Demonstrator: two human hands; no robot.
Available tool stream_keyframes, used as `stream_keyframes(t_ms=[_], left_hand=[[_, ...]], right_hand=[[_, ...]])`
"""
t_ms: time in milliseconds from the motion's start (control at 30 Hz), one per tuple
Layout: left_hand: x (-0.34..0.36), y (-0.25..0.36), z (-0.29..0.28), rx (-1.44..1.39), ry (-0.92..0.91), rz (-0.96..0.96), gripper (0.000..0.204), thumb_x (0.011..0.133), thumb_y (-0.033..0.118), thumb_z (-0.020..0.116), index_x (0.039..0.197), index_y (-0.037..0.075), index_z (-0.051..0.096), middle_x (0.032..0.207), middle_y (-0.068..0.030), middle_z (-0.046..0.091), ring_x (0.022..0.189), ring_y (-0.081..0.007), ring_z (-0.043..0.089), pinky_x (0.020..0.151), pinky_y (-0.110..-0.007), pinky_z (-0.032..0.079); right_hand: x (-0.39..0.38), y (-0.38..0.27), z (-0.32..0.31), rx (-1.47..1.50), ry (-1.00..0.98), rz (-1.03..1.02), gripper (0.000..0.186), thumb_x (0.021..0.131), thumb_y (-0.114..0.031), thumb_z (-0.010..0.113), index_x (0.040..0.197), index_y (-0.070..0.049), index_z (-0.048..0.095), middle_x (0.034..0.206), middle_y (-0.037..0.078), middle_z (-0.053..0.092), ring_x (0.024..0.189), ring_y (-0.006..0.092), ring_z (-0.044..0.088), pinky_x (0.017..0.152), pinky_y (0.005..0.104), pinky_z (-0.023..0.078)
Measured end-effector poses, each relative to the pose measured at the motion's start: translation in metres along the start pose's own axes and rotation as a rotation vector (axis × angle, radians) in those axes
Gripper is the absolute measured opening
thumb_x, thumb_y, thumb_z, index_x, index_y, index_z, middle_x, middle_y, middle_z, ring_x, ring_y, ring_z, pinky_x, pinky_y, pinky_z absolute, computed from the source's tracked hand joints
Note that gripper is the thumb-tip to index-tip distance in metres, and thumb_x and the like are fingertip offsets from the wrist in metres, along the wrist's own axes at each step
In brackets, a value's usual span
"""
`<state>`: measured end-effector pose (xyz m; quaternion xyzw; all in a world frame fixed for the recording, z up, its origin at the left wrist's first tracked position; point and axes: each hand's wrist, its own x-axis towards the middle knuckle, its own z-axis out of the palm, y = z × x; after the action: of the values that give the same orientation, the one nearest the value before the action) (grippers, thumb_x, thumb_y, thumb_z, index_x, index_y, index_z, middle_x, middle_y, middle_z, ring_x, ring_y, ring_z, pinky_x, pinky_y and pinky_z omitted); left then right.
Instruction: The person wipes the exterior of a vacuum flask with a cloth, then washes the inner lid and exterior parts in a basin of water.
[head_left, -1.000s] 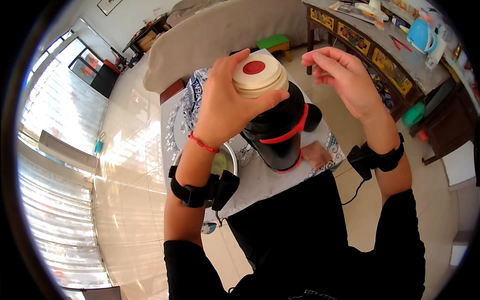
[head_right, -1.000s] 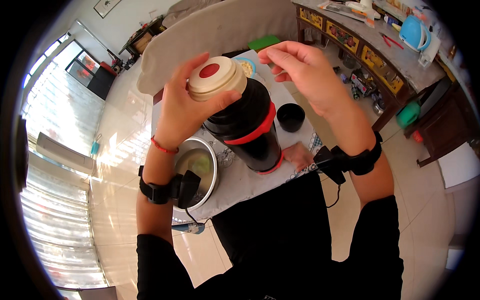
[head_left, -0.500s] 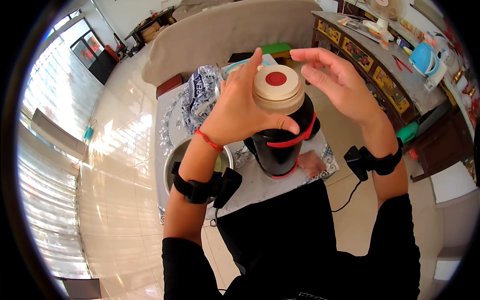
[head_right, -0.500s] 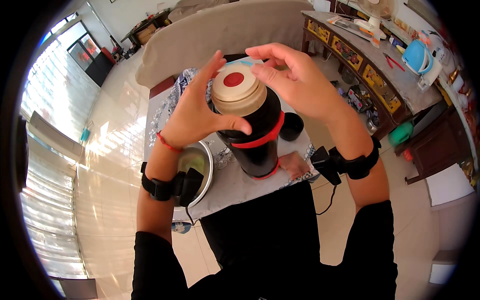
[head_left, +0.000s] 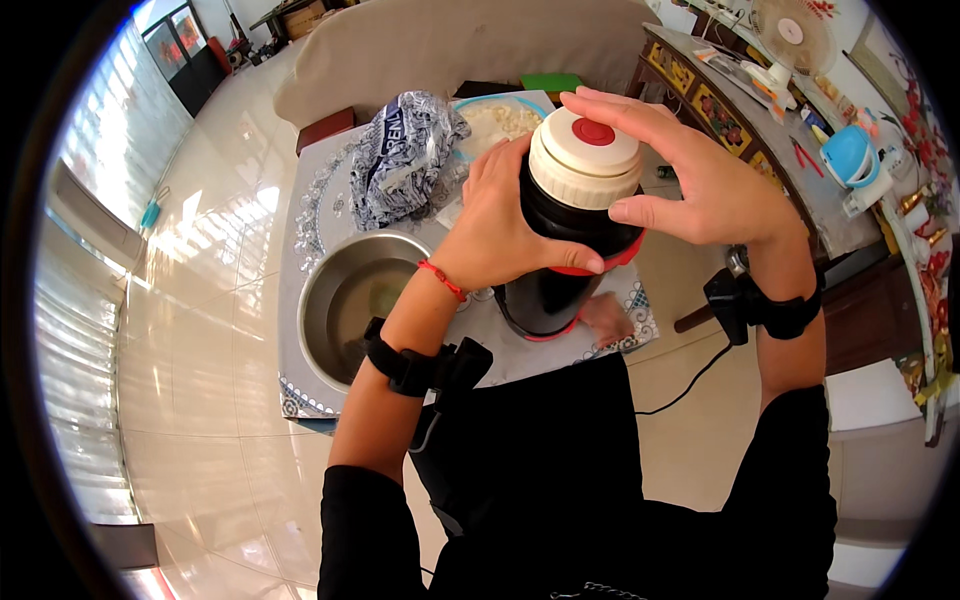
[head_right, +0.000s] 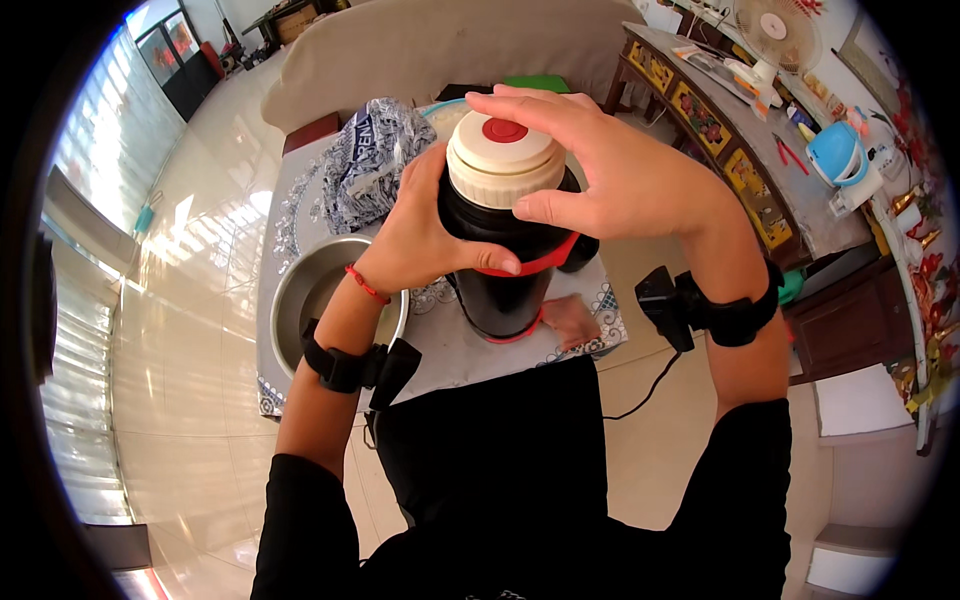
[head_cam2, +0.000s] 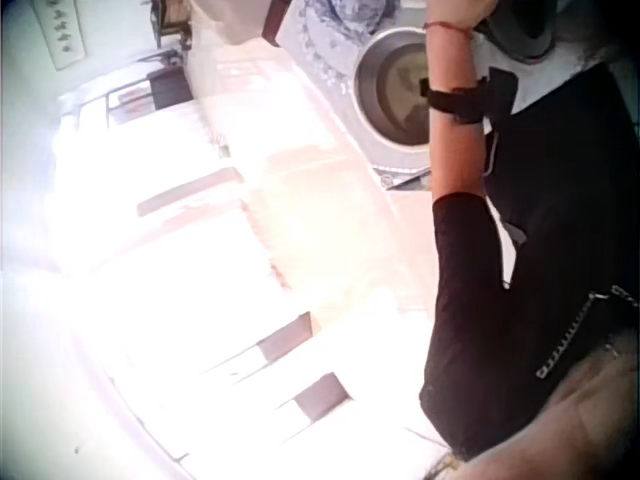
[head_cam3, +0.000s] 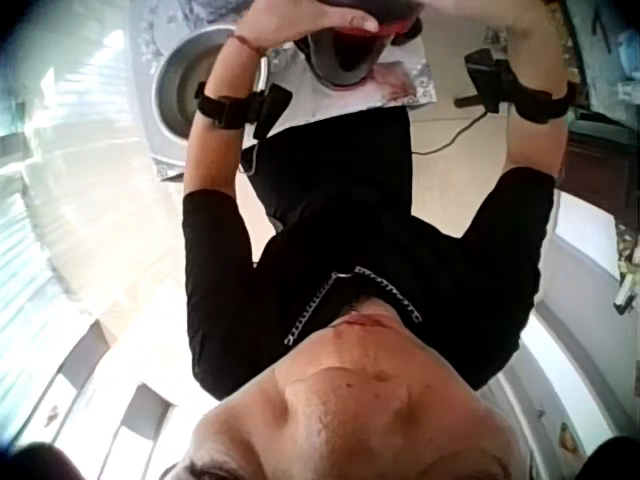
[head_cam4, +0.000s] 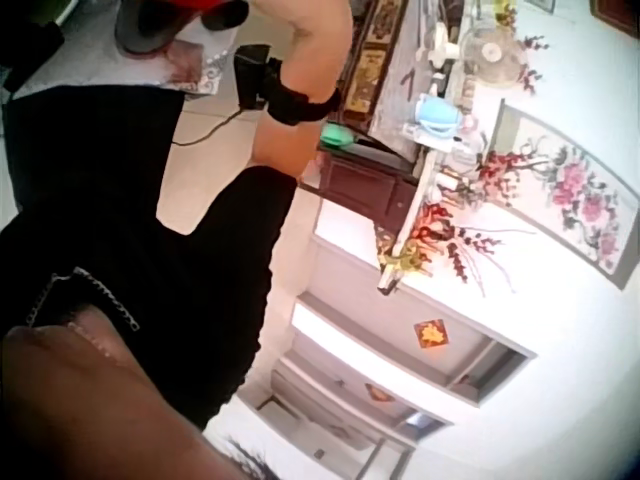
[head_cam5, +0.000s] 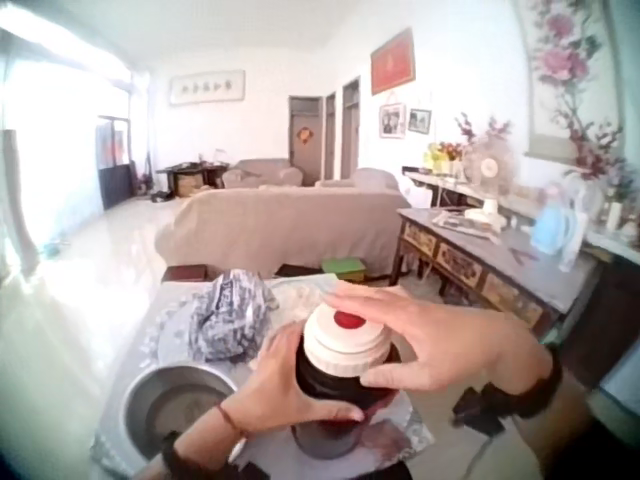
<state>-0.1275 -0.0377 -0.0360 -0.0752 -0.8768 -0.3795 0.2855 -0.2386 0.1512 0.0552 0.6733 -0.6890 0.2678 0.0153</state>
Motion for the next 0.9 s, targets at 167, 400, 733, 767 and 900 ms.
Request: stream_keyframes(t_ms=[167, 400, 733, 767, 900], left_hand=[[-0.003, 0.004, 0.0, 0.032, 0.001, -0.047, 0.114, 0.049, 0.049, 0.089, 0.135, -0.001, 0.034, 0.135, -0.0203, 0.039, 0.131, -0.037, 0.03, 0.109, -0.045, 0.025], [-0.008, 0.003, 0.003, 0.069, 0.02, -0.027, 0.114, 0.049, 0.05, 0.088, 0.136, -0.001, 0.035, 0.135, -0.0217, 0.039, 0.131, -0.0372, 0.03, 0.109, -0.045, 0.026], [-0.047, 0.03, -0.019, -1.139, 0.253, -0.048, 0.111, 0.069, 0.074, 0.057, 0.144, -0.001, 0.021, 0.145, -0.0174, 0.033, 0.134, -0.0294, 0.034, 0.109, -0.043, 0.03], [-0.054, 0.042, -0.028, -1.377, 0.175, 0.008, 0.094, 0.081, 0.062, 0.057, 0.145, 0.002, 0.022, 0.145, -0.0156, 0.033, 0.134, -0.0294, 0.035, 0.108, -0.042, 0.03], [-0.094, 0.046, -0.043, -1.021, 0.371, -0.504, 0.06, 0.093, 0.041, 0.043, 0.134, -0.003, 0.038, 0.133, -0.0181, 0.048, 0.123, -0.0307, 0.047, 0.103, -0.045, 0.039]], right_hand=[[0.014, 0.009, -0.004, -0.041, -0.095, 0.019, 0.071, 0.075, -0.016, 0.068, 0.14, -0.014, 0.04, 0.141, 0.015, 0.04, 0.126, 0.0308, 0.04, 0.107, 0.0393, 0.032], [0.016, -0.004, -0.013, 0.03, 0.046, 0.068, 0.062, 0.073, -0.017, 0.072, 0.132, -0.011, 0.051, 0.12, 0.011, 0.053, 0.111, 0.0232, 0.053, 0.094, 0.0338, 0.044], [0.006, -0.056, 0.044, 0.389, 0.345, -0.038, 0.068, 0.071, -0.014, 0.075, 0.13, -0.001, 0.046, 0.125, 0.01, 0.053, 0.116, 0.0203, 0.052, 0.098, 0.0356, 0.043], [0.008, -0.067, 0.051, 0.266, 0.35, -0.07, 0.067, 0.07, -0.015, 0.077, 0.129, -0.001, 0.047, 0.128, 0.012, 0.052, 0.117, 0.0233, 0.052, 0.098, 0.0359, 0.043], [0.01, -0.076, 0.117, 0.192, 0.352, -0.135, 0.06, 0.074, -0.019, 0.076, 0.126, -0.003, 0.05, 0.132, 0.021, 0.047, 0.114, 0.0361, 0.049, 0.096, 0.0401, 0.041]])
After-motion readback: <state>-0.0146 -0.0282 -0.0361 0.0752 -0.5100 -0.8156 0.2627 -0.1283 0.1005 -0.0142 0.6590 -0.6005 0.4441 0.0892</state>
